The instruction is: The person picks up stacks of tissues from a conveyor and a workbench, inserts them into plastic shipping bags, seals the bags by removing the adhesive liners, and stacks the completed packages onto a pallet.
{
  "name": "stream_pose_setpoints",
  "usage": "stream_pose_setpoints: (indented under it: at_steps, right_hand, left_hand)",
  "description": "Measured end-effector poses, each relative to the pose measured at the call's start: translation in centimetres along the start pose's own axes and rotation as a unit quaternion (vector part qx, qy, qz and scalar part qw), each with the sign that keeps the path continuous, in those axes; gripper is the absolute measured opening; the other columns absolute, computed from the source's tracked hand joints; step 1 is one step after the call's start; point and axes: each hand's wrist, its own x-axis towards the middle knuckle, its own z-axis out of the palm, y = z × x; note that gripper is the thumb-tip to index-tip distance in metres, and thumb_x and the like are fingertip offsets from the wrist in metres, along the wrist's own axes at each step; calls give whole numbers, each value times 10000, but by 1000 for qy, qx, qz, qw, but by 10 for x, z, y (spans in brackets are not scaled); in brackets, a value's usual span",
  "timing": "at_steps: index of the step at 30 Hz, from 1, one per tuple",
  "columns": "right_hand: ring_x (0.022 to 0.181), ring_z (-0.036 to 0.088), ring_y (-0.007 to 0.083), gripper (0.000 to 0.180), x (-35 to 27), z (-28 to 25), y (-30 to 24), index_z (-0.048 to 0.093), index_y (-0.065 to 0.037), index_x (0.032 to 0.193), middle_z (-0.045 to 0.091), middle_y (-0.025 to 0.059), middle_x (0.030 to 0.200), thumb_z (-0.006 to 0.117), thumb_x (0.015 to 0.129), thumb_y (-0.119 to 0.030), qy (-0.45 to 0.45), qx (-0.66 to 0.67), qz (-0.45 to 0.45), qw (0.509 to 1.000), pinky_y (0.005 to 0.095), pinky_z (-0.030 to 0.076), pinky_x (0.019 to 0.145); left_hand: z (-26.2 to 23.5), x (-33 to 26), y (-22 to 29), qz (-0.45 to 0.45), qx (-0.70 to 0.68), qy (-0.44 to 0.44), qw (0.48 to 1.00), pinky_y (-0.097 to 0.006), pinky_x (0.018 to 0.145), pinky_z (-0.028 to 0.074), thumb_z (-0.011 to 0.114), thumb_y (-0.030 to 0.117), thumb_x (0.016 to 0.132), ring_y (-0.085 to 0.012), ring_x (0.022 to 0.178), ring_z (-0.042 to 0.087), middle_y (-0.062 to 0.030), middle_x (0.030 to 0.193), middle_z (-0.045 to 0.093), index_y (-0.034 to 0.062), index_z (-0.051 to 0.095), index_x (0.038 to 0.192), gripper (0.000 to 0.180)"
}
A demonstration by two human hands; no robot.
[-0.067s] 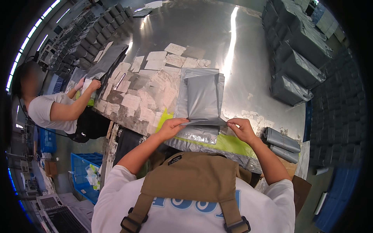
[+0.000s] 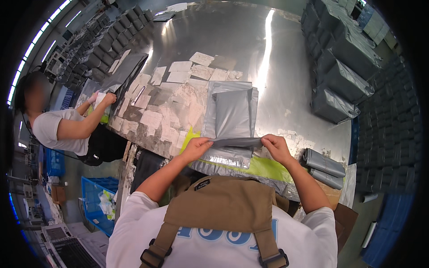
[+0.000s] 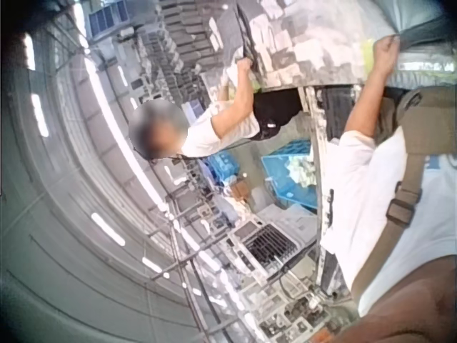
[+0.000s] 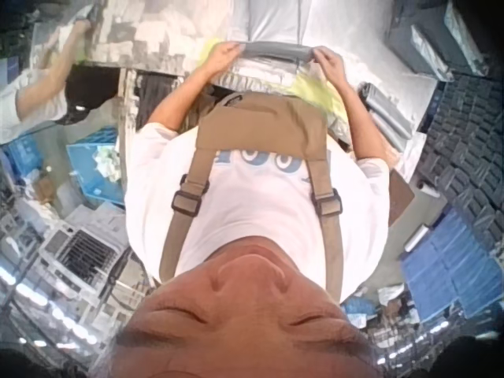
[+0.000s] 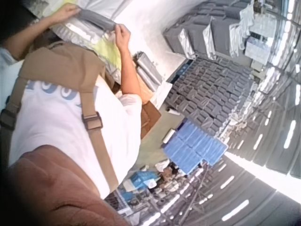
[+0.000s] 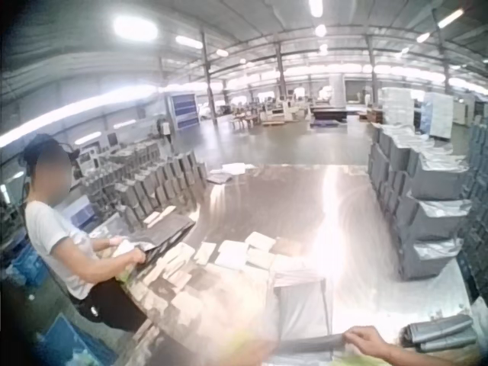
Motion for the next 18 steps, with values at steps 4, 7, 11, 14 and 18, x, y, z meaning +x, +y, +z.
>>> stream_pose_setpoints:
  at_steps: [4,7,11,14,18]
  right_hand:
    - [653,545,76,235,31,25,17,660,-3,880,607,-11,726,572,987,-192,54,173,80,980,246,451,598]
    - [645,544,80,223,44,48,42,654,-8,885,609,-14,722,632,949,-221,91,99,183,974,249,443,564]
    - [644,605,174,216,45,64,43,615,-44,1004,642,41,723,680,880,-208,155,-119,173,965,320,480,602]
    - [708,646,226,256,53,53,13,587,-46,1070,660,65,807,657,883,-207,271,-184,111,938,380,490,643]
    - [1187,532,280,532,63,60,44,420,-1,1382,516,191,1298,558,971,-308,253,112,71,958,379,443,978]
  left_hand:
    - [2,15,-22,-110,-125,52,985,-216,603,364,579,247,995,-18,666,421,80,717,549,21,678,854,284]
    - [23,24,-14,-164,-176,115,964,-231,537,272,625,219,951,-10,603,340,107,635,456,74,599,703,289]
    - [38,31,-11,-119,-9,191,974,-253,513,326,649,188,911,-60,511,358,49,565,465,54,544,681,287]
    - [39,37,3,-31,120,296,947,-266,572,419,689,144,860,-108,598,502,-50,656,552,8,579,877,176]
    - [33,53,-7,-3,91,254,963,-253,687,451,695,126,854,-120,754,561,-55,848,611,19,615,1026,218]
